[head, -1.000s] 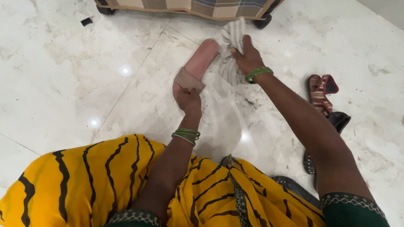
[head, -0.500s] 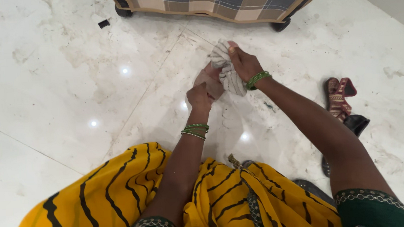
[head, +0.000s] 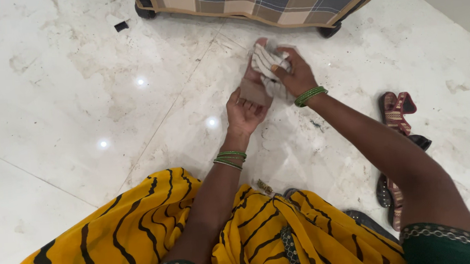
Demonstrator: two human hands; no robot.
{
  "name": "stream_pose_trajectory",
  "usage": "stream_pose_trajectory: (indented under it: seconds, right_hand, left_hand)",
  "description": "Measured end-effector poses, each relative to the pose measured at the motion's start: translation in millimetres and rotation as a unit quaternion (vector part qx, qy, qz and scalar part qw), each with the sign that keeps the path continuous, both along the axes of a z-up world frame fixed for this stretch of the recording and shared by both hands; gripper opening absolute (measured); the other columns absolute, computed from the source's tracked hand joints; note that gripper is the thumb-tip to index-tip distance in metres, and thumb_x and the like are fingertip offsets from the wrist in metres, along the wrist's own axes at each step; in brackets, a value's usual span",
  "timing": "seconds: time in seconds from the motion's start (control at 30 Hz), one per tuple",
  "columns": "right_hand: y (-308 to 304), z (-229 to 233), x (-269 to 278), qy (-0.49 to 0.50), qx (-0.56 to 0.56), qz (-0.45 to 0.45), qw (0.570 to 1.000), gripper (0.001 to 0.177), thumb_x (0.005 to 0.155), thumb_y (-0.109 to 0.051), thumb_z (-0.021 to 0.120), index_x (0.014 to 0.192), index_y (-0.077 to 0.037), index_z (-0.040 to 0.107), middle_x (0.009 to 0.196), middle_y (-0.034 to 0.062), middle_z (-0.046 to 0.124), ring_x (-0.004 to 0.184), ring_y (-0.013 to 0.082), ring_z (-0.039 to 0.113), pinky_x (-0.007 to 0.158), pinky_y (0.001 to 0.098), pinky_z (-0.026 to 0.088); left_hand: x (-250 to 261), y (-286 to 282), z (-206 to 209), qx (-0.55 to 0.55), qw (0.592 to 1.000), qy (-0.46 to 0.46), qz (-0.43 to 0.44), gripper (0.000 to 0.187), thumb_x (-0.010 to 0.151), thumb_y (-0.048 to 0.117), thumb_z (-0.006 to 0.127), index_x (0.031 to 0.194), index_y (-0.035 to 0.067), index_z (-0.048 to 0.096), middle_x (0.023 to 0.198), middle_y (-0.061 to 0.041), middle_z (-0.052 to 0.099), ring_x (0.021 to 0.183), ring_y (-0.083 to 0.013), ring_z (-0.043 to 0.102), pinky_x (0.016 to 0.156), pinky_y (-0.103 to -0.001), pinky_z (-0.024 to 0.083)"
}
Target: The person cleans a pair of pink sandals using a cloth. They wipe the soles and straps of the sandals, then place them on a shoe rack. The person then picks up another pair of sandals and continues cleaning them.
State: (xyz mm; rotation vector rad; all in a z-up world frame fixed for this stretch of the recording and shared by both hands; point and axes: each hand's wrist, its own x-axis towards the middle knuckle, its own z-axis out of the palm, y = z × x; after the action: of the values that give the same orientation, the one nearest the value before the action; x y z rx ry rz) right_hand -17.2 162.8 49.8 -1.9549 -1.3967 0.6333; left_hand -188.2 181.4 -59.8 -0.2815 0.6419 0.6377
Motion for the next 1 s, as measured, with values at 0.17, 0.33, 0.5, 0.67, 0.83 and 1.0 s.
stream_pose_trajectory:
  seconds: [0.17,0.33,0.5,0.67,0.83,1.0]
  right_hand:
    - [-4.6,20.6,-21.3,0.086,0.057,-0.038,0.994,0.044,0.096,-0.019,0.076,0.136,-0.011,0.06,0.124,0.0095,0.073,0.11,0.0162,0.075,0.094,0.0278,0.063]
    - [-28.6,-17.3,-50.5,-0.26,0.163,0.084,0.948,0.036,0.077,-0.019,0.083,0.112,-0.015,0.073,0.127,0.0189,0.061,0.115,0.0418,0.052,0.099,0.052,0.045]
    - [-0.8,-29.3,-15.4,-0.221,0.141,0.038,0.964,0.028,0.094,-0.016,0.074,0.122,-0.01,0.069,0.141,0.0139,0.054,0.132,0.0407,0.041,0.107,0.0543,0.039]
    - [-18.2,-22.5,-51.4,-0.337,0.194,0.15,0.909,0.037,0.084,-0.024,0.072,0.119,-0.01,0.074,0.122,0.0102,0.063,0.119,0.0344,0.051,0.093,0.0566,0.038]
    - [18.9,8.7,-28.8,-0.322,0.081,0.063,0.941,0.017,0.096,-0.026,0.072,0.107,-0.014,0.075,0.108,0.0094,0.062,0.103,0.03,0.054,0.083,0.0466,0.041]
    - [-7.8,9.1,-48.2,-0.315,0.139,0.111,0.932,0.026,0.091,-0.022,0.073,0.116,-0.016,0.075,0.11,0.0123,0.06,0.103,0.0309,0.056,0.084,0.044,0.045]
  left_hand:
    - [1.2,-4.2,3.4,0.082,0.993,-0.069,0.044,0.075,0.092,0.067,0.065,0.138,0.009,0.054,0.125,-0.007,0.051,0.109,-0.0252,0.048,0.102,-0.047,0.044]
    - [2.8,-11.0,13.5,0.101,0.982,-0.151,0.05,0.076,0.089,0.07,0.057,0.137,0.012,0.055,0.137,-0.007,0.054,0.124,-0.0255,0.051,0.11,-0.049,0.043]
    - [11.9,-15.2,45.8,0.113,0.987,-0.111,0.015,0.088,0.088,0.077,0.051,0.141,0.007,0.05,0.146,-0.008,0.051,0.134,-0.0267,0.046,0.114,-0.051,0.03]
    - [4.2,-19.0,70.3,0.128,0.979,-0.161,0.018,0.103,0.09,0.081,0.047,0.153,0.0,0.037,0.155,-0.015,0.044,0.147,-0.0308,0.038,0.127,-0.051,0.024]
    - [10.2,-26.8,86.4,0.21,0.971,-0.109,-0.038,0.108,0.083,0.085,0.046,0.157,0.008,0.031,0.159,-0.01,0.037,0.151,-0.0293,0.032,0.125,-0.05,0.025]
    - [3.2,-22.6,83.6,0.171,0.978,-0.115,-0.019,0.115,0.08,0.09,0.041,0.156,0.005,0.029,0.157,-0.013,0.038,0.15,-0.0306,0.03,0.126,-0.052,0.018]
